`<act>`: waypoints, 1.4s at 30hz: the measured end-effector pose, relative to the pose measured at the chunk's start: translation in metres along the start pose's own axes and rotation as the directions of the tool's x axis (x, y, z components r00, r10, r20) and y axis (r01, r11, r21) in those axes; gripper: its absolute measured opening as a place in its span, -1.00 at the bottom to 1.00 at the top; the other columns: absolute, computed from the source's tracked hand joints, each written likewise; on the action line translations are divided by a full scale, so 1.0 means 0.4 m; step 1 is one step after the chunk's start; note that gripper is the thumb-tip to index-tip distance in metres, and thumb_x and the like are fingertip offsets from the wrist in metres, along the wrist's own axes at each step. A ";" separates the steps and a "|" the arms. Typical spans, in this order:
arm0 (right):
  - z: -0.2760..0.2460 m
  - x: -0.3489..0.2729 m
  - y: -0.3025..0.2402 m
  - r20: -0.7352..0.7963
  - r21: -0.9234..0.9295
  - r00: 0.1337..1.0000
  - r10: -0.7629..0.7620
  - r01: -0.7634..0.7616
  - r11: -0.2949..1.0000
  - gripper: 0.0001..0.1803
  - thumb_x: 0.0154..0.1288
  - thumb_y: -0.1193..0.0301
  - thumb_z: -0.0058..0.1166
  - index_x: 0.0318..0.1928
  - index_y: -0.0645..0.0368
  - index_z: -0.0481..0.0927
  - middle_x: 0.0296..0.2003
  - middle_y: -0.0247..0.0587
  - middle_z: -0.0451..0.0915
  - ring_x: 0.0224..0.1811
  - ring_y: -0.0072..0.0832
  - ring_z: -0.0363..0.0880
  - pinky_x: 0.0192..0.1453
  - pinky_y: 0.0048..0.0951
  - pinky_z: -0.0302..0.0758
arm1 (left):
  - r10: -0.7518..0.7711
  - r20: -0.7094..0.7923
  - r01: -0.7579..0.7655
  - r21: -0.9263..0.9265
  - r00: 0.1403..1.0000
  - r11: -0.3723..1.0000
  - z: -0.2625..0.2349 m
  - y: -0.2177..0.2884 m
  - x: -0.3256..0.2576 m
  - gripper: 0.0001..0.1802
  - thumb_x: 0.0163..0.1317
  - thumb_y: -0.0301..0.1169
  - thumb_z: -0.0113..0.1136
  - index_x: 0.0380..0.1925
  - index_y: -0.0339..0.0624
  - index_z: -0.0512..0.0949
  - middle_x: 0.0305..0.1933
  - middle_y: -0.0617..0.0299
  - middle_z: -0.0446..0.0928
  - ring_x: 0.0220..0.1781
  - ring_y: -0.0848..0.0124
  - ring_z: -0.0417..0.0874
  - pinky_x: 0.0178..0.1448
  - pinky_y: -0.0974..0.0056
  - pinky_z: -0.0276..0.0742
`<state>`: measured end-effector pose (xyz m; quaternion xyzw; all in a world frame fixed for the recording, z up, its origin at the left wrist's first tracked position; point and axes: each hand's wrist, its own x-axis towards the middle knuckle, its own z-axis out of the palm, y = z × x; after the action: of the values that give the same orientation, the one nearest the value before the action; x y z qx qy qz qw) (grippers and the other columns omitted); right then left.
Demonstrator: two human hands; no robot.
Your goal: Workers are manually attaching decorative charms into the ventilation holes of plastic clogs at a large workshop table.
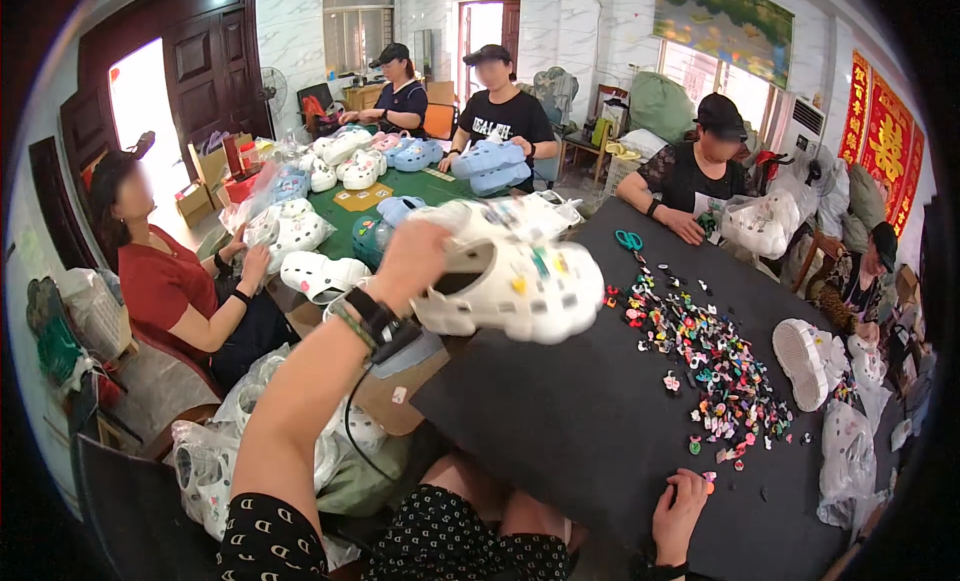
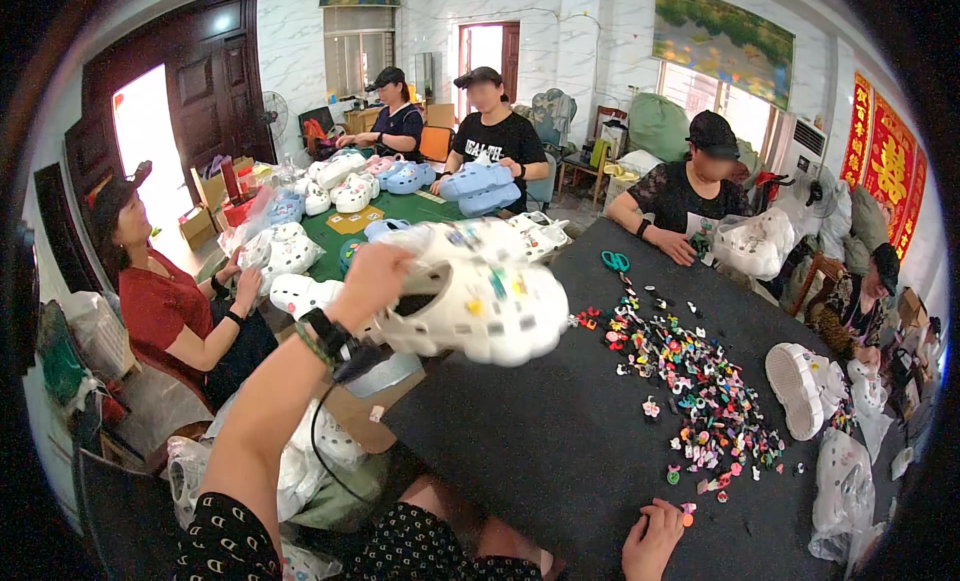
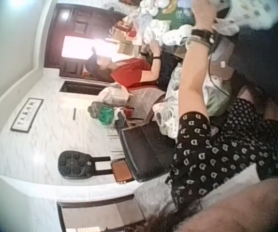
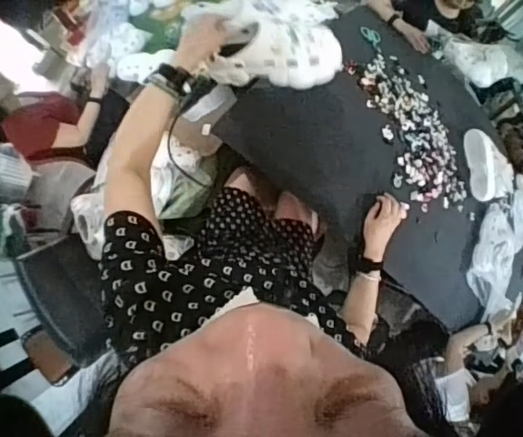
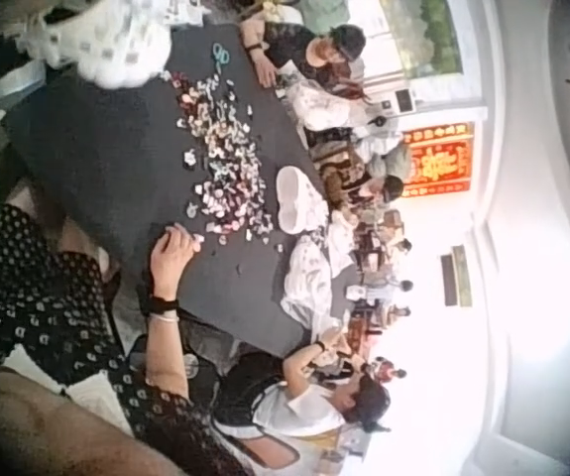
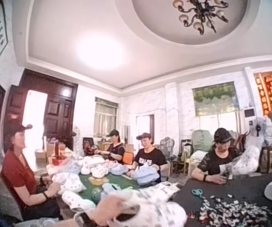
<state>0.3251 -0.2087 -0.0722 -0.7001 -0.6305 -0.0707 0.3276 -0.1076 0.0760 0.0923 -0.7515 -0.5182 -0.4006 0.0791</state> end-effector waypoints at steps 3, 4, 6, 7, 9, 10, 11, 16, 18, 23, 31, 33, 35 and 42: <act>0.007 0.005 0.001 0.014 -0.017 1.000 0.022 -0.022 1.000 -0.81 0.10 0.67 0.01 -0.25 0.22 0.44 -0.10 -0.04 0.48 0.03 -0.07 0.42 0.21 -0.08 0.29 | -0.075 -0.170 0.098 0.137 0.983 0.986 0.021 -0.175 0.070 -0.83 -0.04 -0.49 0.12 -0.48 -0.29 0.66 -0.39 -0.20 0.60 -0.24 -0.14 0.63 -0.10 -0.10 0.53; 0.008 0.007 -0.001 0.014 -0.023 1.000 0.022 -0.022 0.999 -0.81 0.09 0.67 0.01 -0.25 0.21 0.44 -0.10 -0.04 0.48 0.03 -0.07 0.41 0.21 -0.08 0.29 | -0.086 -0.262 0.134 0.170 0.961 0.976 0.026 -0.210 0.080 -0.83 -0.04 -0.49 0.12 -0.48 -0.31 0.66 -0.39 -0.19 0.61 -0.24 -0.12 0.64 -0.11 -0.09 0.53; 0.008 0.011 -0.002 0.015 -0.026 1.000 0.018 -0.018 1.000 -0.80 0.08 0.68 0.02 -0.25 0.21 0.44 -0.11 -0.04 0.47 0.03 -0.07 0.41 0.21 -0.08 0.29 | -0.186 -0.374 0.273 0.196 0.909 0.942 0.033 -0.295 0.095 -0.82 -0.04 -0.47 0.14 -0.47 -0.31 0.67 -0.39 -0.18 0.62 -0.25 -0.12 0.64 -0.09 -0.08 0.53; 0.005 0.010 0.000 0.019 -0.034 1.000 0.023 -0.022 0.999 -0.80 0.08 0.68 0.02 -0.25 0.21 0.44 -0.11 -0.04 0.47 0.03 -0.07 0.41 0.21 -0.08 0.29 | -0.185 -0.373 0.271 0.193 0.909 0.943 0.052 -0.344 0.091 -0.82 -0.04 -0.47 0.14 -0.47 -0.31 0.67 -0.39 -0.18 0.62 -0.25 -0.12 0.64 -0.09 -0.08 0.53; 0.004 0.000 0.010 0.020 -0.050 0.999 0.036 -0.035 0.998 -0.80 0.07 0.67 0.02 -0.26 0.21 0.44 -0.11 -0.04 0.47 0.03 -0.08 0.41 0.20 -0.08 0.29 | -0.396 -0.365 0.472 0.145 0.842 0.869 0.098 -0.432 0.079 -0.79 0.01 -0.42 0.12 -0.47 -0.32 0.67 -0.39 -0.19 0.62 -0.29 -0.14 0.64 -0.08 -0.05 0.55; 0.001 -0.009 0.023 0.003 -0.068 1.000 0.026 -0.026 0.997 -0.80 0.07 0.67 0.02 -0.26 0.21 0.44 -0.11 -0.03 0.47 0.03 -0.08 0.40 0.20 -0.08 0.28 | -0.480 -0.309 0.521 0.063 0.821 0.851 0.136 -0.446 0.059 -0.75 0.11 -0.37 0.09 -0.44 -0.33 0.68 -0.31 -0.21 0.63 -0.16 -0.18 0.61 0.07 -0.03 0.50; 0.015 0.002 0.024 -0.005 -0.043 1.000 -0.019 0.019 0.999 -0.80 0.06 0.67 0.02 -0.26 0.21 0.44 -0.11 -0.03 0.47 0.04 -0.08 0.40 0.21 -0.08 0.28 | -0.383 -0.205 0.432 0.321 0.901 0.843 0.133 -0.567 0.013 -0.71 0.18 -0.34 0.06 -0.38 -0.37 0.66 -0.23 -0.27 0.61 -0.05 -0.21 0.56 0.16 -0.05 0.43; 0.014 0.015 -0.007 0.026 0.001 0.999 -0.019 0.019 1.000 -0.81 0.07 0.67 0.00 -0.27 0.21 0.43 -0.13 -0.02 0.47 0.04 -0.07 0.40 0.22 -0.06 0.26 | -0.123 -0.263 0.224 0.398 0.957 0.890 0.223 -0.630 -0.092 -0.54 0.35 -0.23 0.00 -0.07 -0.52 0.52 0.15 -0.41 0.41 0.23 -0.33 0.34 0.40 -0.18 0.16; 0.005 0.005 -0.002 0.040 -0.024 0.999 0.026 -0.025 0.999 -0.81 0.07 0.68 -0.01 -0.27 0.22 0.43 -0.13 -0.01 0.47 0.04 -0.06 0.40 0.22 -0.05 0.26 | -0.243 -0.289 0.308 0.204 0.926 0.929 0.281 -0.509 -0.075 -0.59 0.33 -0.28 0.01 -0.03 -0.45 0.53 0.17 -0.38 0.40 0.22 -0.30 0.36 0.38 -0.20 0.20; 0.003 0.016 0.003 0.037 -0.064 0.998 -0.055 0.057 0.996 -0.82 0.11 0.66 -0.03 -0.24 0.22 0.43 -0.15 0.00 0.46 0.03 -0.06 0.41 0.28 -0.03 0.22 | 0.029 0.086 -0.075 0.597 0.996 0.799 0.219 -0.392 -0.185 -0.66 0.28 -0.31 0.10 -0.04 -0.30 0.57 0.15 -0.30 0.46 0.22 -0.22 0.42 0.36 -0.14 0.27; 0.036 0.006 0.078 0.035 -0.109 0.989 -0.146 0.149 0.983 -0.83 0.16 0.65 -0.05 -0.21 0.28 0.42 -0.11 0.02 0.47 0.04 -0.04 0.42 0.26 -0.06 0.25 | -0.465 -0.059 0.469 0.153 0.883 0.870 0.074 -0.275 -0.548 -0.62 0.10 -0.29 0.29 -0.05 -0.13 0.64 0.29 -0.40 0.33 0.35 -0.30 0.30 0.39 -0.08 0.31; 0.046 0.003 0.078 0.034 -0.085 0.987 -0.160 0.162 0.983 -0.82 0.15 0.65 -0.05 -0.20 0.28 0.42 -0.11 0.02 0.47 0.04 -0.04 0.42 0.26 -0.05 0.25 | -0.547 -0.021 0.537 0.227 0.837 0.813 -0.014 -0.348 -0.641 -0.53 0.09 -0.24 0.30 0.03 -0.13 0.58 0.31 -0.30 0.32 0.37 -0.26 0.27 0.37 -0.21 0.23; 0.047 -0.001 0.092 0.033 -0.081 0.988 -0.153 0.155 0.985 -0.80 0.15 0.65 -0.04 -0.18 0.28 0.42 -0.13 0.01 0.46 0.03 -0.04 0.42 0.26 -0.05 0.24 | -0.610 -0.073 0.594 0.347 0.789 0.726 -0.074 -0.410 -0.708 -0.44 0.08 -0.22 0.30 0.10 -0.18 0.52 0.31 -0.29 0.31 0.37 -0.23 0.26 0.40 -0.30 0.14; 0.048 0.001 0.097 0.039 -0.084 0.994 -0.103 0.106 0.991 -0.82 0.18 0.65 -0.05 -0.18 0.26 0.41 -0.15 0.01 0.45 0.02 -0.03 0.40 0.26 -0.04 0.23 | -0.748 -0.240 0.593 0.767 0.619 0.245 -0.315 -0.674 -0.949 -0.16 0.20 0.00 0.13 0.29 -0.48 0.27 0.37 -0.28 0.26 0.46 -0.16 0.16 0.51 -0.25 -0.09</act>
<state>0.3553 -0.1973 -0.1011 -0.6807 -0.6683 -0.1028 0.2820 -0.4541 -0.1414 -0.1631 -0.3679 -0.9113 -0.0536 0.1768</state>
